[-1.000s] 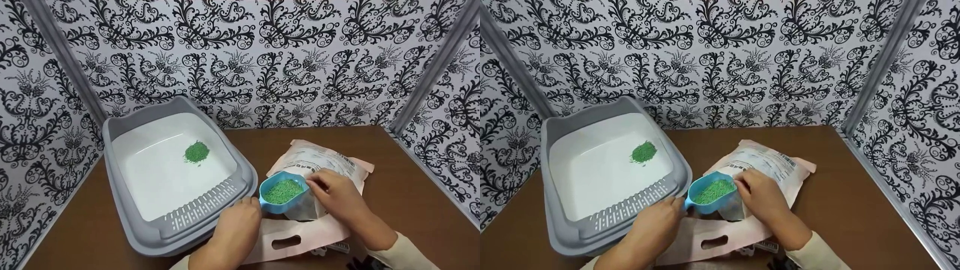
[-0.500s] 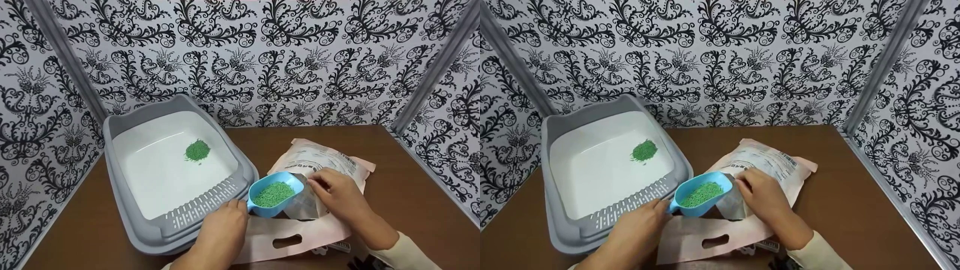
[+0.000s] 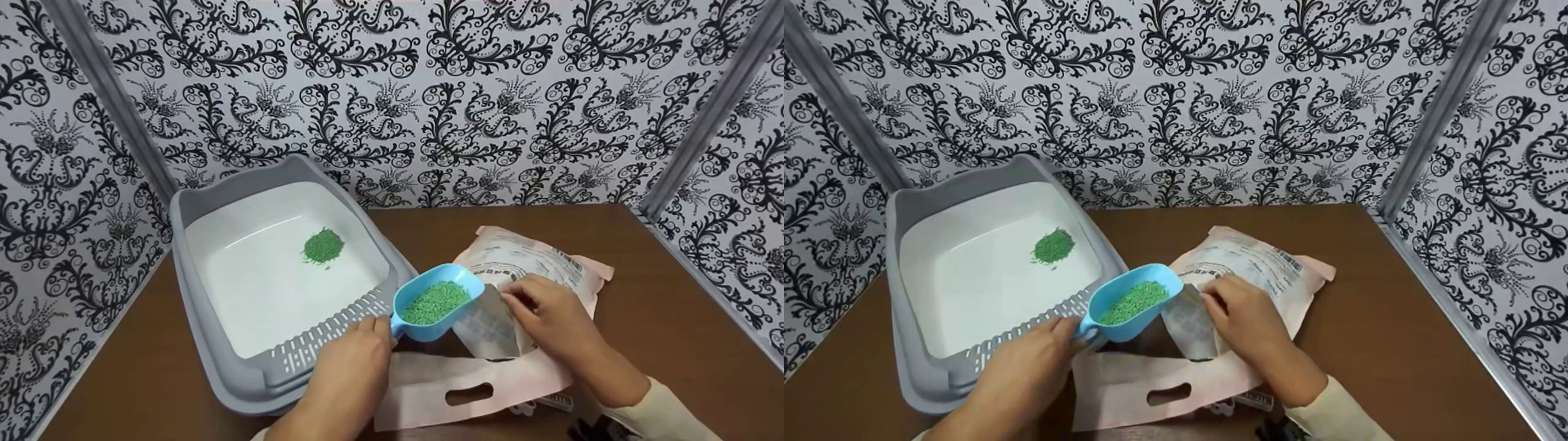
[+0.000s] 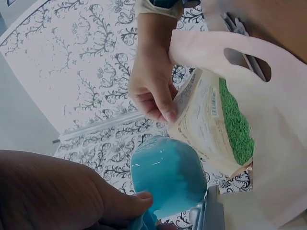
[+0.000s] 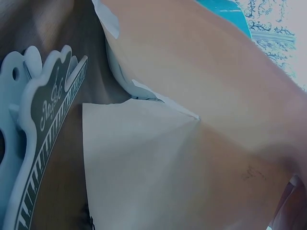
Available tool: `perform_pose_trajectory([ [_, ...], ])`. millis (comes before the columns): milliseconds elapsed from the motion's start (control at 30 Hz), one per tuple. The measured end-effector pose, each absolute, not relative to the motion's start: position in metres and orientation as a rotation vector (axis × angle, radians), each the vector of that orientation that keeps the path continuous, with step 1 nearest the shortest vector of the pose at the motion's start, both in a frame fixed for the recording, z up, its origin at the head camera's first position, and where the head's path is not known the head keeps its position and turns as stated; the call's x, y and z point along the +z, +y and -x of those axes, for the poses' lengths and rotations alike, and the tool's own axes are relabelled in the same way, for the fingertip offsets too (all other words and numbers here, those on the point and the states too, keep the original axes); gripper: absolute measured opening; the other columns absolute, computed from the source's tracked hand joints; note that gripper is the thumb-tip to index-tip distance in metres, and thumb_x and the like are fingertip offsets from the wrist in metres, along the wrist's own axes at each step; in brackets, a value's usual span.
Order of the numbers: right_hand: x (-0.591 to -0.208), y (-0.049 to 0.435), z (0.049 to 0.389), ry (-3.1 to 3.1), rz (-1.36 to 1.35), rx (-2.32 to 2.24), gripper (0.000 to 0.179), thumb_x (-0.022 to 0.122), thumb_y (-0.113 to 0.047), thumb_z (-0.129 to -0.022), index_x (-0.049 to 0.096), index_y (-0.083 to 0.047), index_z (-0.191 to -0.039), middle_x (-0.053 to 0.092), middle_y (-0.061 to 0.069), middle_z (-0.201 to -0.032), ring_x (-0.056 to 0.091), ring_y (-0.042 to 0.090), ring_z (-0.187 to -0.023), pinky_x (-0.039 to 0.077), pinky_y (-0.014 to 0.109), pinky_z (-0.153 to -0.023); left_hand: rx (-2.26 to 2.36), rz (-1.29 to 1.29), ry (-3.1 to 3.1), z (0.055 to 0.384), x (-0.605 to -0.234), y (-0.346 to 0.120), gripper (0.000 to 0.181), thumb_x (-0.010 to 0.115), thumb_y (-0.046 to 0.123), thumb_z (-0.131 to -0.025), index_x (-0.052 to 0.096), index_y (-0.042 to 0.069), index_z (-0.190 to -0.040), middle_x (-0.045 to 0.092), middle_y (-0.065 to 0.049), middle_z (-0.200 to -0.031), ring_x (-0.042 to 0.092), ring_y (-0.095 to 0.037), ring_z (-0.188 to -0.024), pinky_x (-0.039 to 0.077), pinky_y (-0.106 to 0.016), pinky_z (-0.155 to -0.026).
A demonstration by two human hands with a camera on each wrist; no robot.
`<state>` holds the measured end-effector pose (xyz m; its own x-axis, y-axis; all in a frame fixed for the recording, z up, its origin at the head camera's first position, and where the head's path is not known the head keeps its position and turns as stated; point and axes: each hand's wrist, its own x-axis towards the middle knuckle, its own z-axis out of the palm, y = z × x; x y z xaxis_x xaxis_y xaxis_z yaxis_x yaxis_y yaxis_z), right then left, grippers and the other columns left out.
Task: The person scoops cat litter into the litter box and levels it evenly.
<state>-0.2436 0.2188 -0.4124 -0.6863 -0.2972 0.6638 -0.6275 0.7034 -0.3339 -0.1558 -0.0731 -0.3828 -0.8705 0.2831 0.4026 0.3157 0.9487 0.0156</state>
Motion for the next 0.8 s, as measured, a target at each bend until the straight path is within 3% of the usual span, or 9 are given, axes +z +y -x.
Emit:
perform_pose_trajectory([
  [133,-0.413,0.219,0.244,-2.32,-0.712,0.751,0.018,0.081,0.004,-0.083,0.077,-0.01,-0.093,0.073,-0.007,-0.088,0.06,-0.001,-0.078,0.046,0.007,-0.073,-0.129,0.407,-2.704,0.157,-0.38,-0.076,0.024,0.075,0.011,-0.089,0.065,0.002,-0.109,0.07,-0.01,-0.094,0.069,-0.024,-0.081,0.058,-0.039,-0.056],
  [400,-0.414,0.219,0.244,-2.323,-0.719,0.732,0.017,0.081,0.001,-0.085,0.076,-0.013,-0.092,0.068,-0.01,-0.085,0.053,-0.002,-0.074,0.042,0.01,-0.068,-0.185,0.389,-2.644,0.159,-0.374,-0.084,0.02,0.074,0.017,-0.093,0.065,0.002,-0.102,0.069,-0.009,-0.088,0.069,-0.026,-0.076,0.058,-0.041,-0.056],
  [800,-0.414,0.22,0.245,-2.315,-0.732,0.728,0.018,0.081,0.001,-0.084,0.076,-0.013,-0.092,0.07,-0.011,-0.086,0.058,-0.001,-0.078,0.045,0.011,-0.073,-0.189,0.323,-2.637,0.16,-0.368,-0.103,0.02,0.075,0.018,-0.094,0.063,0.003,-0.101,0.064,-0.007,-0.084,0.067,-0.024,-0.077,0.056,-0.043,-0.054],
])
